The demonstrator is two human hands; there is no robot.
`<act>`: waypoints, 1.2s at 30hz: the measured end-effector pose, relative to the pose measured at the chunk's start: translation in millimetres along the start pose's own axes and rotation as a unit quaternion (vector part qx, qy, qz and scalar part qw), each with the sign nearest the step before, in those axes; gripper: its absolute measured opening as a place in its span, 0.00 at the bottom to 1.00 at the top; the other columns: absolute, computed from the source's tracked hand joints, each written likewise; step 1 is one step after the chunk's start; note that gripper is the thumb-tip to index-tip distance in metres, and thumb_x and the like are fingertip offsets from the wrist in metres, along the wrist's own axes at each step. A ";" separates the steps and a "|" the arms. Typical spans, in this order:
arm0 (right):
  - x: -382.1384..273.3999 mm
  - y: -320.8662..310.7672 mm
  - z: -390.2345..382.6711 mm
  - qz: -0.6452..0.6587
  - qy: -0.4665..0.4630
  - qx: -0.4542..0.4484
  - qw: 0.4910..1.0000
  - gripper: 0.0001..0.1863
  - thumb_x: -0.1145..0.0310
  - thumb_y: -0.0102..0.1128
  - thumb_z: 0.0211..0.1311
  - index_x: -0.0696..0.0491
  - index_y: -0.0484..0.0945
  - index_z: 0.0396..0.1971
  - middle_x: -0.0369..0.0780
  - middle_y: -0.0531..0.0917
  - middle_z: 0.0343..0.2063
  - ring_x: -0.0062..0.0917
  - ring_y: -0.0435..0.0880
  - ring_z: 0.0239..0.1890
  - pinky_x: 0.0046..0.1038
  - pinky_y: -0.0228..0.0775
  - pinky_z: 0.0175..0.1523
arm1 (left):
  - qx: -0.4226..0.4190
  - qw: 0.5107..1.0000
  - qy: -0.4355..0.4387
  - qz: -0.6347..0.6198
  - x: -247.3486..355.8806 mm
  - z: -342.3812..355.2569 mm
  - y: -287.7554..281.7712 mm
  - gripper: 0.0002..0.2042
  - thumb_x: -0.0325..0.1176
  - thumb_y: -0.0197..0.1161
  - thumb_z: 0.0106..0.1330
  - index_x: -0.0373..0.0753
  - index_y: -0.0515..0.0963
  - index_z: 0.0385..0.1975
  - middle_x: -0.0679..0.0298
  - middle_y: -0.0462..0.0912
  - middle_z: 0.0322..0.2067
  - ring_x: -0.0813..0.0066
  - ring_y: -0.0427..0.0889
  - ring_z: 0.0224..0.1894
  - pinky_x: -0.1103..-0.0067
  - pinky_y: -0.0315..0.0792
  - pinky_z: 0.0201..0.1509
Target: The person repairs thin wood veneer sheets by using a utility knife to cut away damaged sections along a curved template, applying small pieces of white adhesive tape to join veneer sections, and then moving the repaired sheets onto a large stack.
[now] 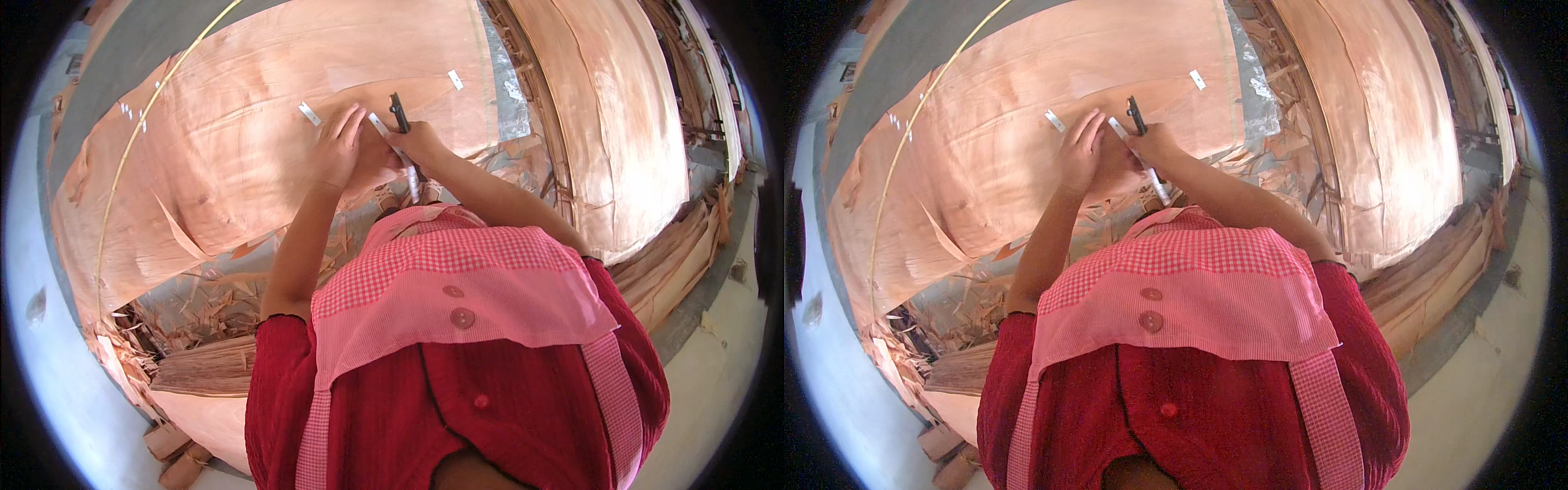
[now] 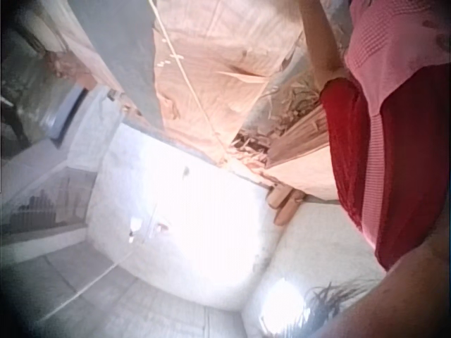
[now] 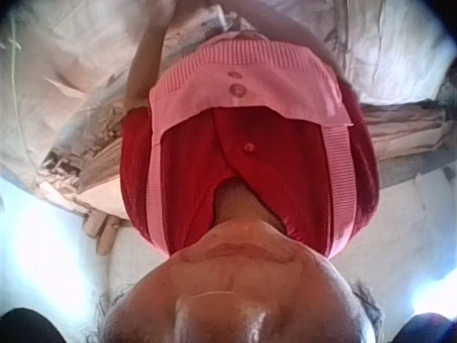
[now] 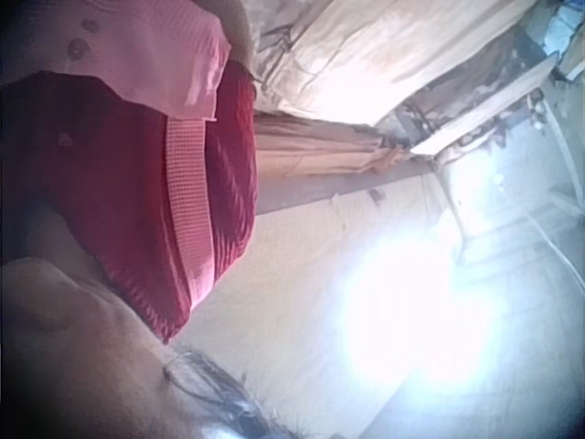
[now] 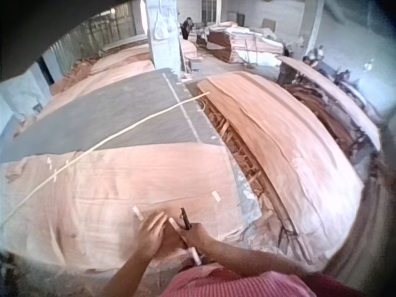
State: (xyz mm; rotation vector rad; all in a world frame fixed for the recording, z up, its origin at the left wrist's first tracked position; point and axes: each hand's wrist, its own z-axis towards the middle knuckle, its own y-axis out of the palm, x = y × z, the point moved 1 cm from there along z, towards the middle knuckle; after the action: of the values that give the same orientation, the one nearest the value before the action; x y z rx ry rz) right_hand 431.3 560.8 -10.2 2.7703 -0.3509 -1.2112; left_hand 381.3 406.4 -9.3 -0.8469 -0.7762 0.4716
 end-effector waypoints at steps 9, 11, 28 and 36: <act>-13.0 -3.3 3.1 -0.397 -0.099 0.034 0.912 0.05 0.73 0.55 0.50 0.60 0.76 0.25 0.43 0.77 0.16 0.27 0.78 0.21 0.25 0.71 0.27 | -0.113 0.949 0.200 0.218 6.3 -9.1 -8.3 0.16 0.33 0.50 0.53 0.46 0.72 0.44 0.74 0.72 0.47 0.70 0.64 0.54 0.64 0.58 0.55; -16.1 -19.6 1.2 -0.611 -0.179 0.142 0.757 0.06 0.73 0.56 0.47 0.60 0.76 0.24 0.42 0.78 0.16 0.23 0.77 0.19 0.24 0.70 0.26 | -0.166 0.958 0.176 0.155 3.6 -1.4 -8.2 0.16 0.29 0.49 0.54 0.43 0.73 0.43 0.69 0.71 0.48 0.67 0.66 0.52 0.68 0.61 0.54; -30.2 30.8 98.3 -0.127 -0.061 0.078 0.987 0.11 0.68 0.58 0.51 0.63 0.75 0.19 0.42 0.74 0.14 0.26 0.73 0.13 0.26 0.65 0.16 | -0.026 0.993 0.090 0.076 -48.6 30.2 -2.5 0.16 0.29 0.51 0.55 0.41 0.71 0.46 0.59 0.70 0.49 0.63 0.66 0.54 0.53 0.52 0.55; -89.2 -36.7 17.5 -0.572 -0.156 0.039 0.804 0.11 0.66 0.54 0.48 0.60 0.76 0.19 0.43 0.77 0.15 0.25 0.76 0.17 0.26 0.68 0.21 | -0.158 0.984 0.032 0.074 -34.4 45.2 -23.5 0.13 0.30 0.53 0.51 0.39 0.73 0.38 0.58 0.70 0.45 0.59 0.64 0.52 0.67 0.56 0.56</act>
State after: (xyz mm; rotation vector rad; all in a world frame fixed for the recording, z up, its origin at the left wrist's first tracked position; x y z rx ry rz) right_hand 366.0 618.5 34.7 2.7561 1.5136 -1.8133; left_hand 326.3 392.2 14.3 -1.2155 -0.7413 0.4558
